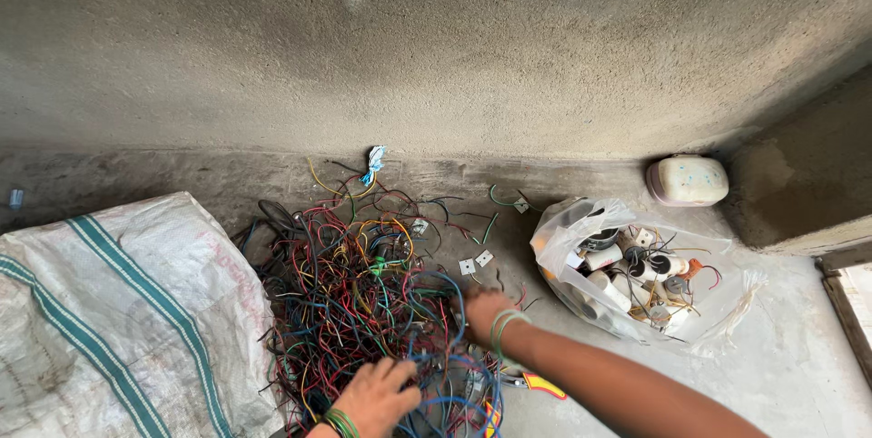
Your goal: The person separates electrical components from a pile of wires and places them into a plastic bag by hand, then untangles and sorts the wires.
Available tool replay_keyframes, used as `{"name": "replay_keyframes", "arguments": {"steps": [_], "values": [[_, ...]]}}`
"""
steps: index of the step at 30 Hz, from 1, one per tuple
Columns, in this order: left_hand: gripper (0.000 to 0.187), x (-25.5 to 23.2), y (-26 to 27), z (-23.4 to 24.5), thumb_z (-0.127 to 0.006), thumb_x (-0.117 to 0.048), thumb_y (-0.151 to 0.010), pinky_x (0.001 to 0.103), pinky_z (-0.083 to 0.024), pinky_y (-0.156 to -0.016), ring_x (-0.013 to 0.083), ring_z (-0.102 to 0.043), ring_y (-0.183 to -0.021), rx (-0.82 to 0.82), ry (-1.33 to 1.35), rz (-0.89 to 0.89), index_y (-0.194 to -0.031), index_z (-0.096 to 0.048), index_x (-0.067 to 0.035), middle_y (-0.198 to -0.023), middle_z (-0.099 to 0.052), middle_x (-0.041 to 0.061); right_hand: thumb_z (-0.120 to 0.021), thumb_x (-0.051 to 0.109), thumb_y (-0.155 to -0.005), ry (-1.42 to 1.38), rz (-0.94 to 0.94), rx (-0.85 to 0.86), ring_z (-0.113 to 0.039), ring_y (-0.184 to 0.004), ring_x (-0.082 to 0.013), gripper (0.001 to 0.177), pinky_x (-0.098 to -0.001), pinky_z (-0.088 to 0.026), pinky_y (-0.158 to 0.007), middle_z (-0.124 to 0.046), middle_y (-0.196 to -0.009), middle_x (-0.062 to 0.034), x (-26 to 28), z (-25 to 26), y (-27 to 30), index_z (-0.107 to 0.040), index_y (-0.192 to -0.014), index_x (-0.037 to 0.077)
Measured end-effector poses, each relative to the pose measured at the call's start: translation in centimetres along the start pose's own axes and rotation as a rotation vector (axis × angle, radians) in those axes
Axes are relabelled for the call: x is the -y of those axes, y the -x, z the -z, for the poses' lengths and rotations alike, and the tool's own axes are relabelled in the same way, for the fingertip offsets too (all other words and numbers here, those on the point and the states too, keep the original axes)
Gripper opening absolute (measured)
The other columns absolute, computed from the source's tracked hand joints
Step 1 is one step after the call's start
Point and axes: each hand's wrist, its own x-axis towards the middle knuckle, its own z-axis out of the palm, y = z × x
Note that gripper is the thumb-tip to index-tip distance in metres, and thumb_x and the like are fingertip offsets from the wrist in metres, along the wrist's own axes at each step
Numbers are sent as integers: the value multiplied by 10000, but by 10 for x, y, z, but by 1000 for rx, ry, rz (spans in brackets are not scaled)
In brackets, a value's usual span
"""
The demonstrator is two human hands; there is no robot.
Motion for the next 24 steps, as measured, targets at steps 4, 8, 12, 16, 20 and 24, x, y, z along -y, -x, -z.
{"name": "replay_keyframes", "arguments": {"steps": [4,8,12,16,20,24], "values": [[408,6,-3,-2,-743,-302,-713,528,-421,-898,376,-478,-1136,126,80,-40,-1049,-638,-96,-1292,-489,158,-593,188,-918,114,-12,-81,-645,-1027,-430,303,-511,-527,-903,-614,-1146,-238,4,-19,3,-608,-1211,112],[368,3,-3,13,-736,-423,-848,520,-425,-904,374,-480,-1150,98,144,-15,-967,-656,-85,-1285,-500,157,-599,221,-977,23,-109,-64,-648,-1038,-435,280,-508,-543,-896,-612,-1127,-264,-14,-25,-8,-583,-1214,73],[376,-1,-4,15,-669,-448,-951,515,-423,-916,368,-491,-1128,17,217,12,-920,-683,-73,-1259,-522,164,-755,190,-737,-317,-198,-234,-662,-1021,-432,480,-476,-548,-894,-647,-1108,-244,-44,-20,-17,-571,-1165,73],[324,2,-8,8,-636,-368,-970,508,-445,-884,360,-515,-1100,3,176,14,-861,-665,-64,-1246,-529,171,-724,124,-764,-841,-329,-254,-759,-878,-301,658,-386,-612,-746,-721,-975,-141,-65,11,-24,-457,-1364,93],[301,9,-19,4,-638,-345,-985,495,-483,-888,349,-540,-1080,1,177,4,-886,-654,-61,-1198,-527,154,-524,-23,-662,-1464,-375,8,-709,-753,-242,784,-405,-622,-615,-715,-930,-100,-86,38,-31,-475,-1423,157],[265,10,-24,-9,-645,-311,-986,501,-489,-851,357,-542,-1036,60,139,-11,-886,-649,-66,-1180,-509,162,-636,40,-732,-1540,-169,-62,-594,-643,-171,756,-325,-459,-475,-687,-971,-62,-111,22,-47,-507,-1477,50]]}}
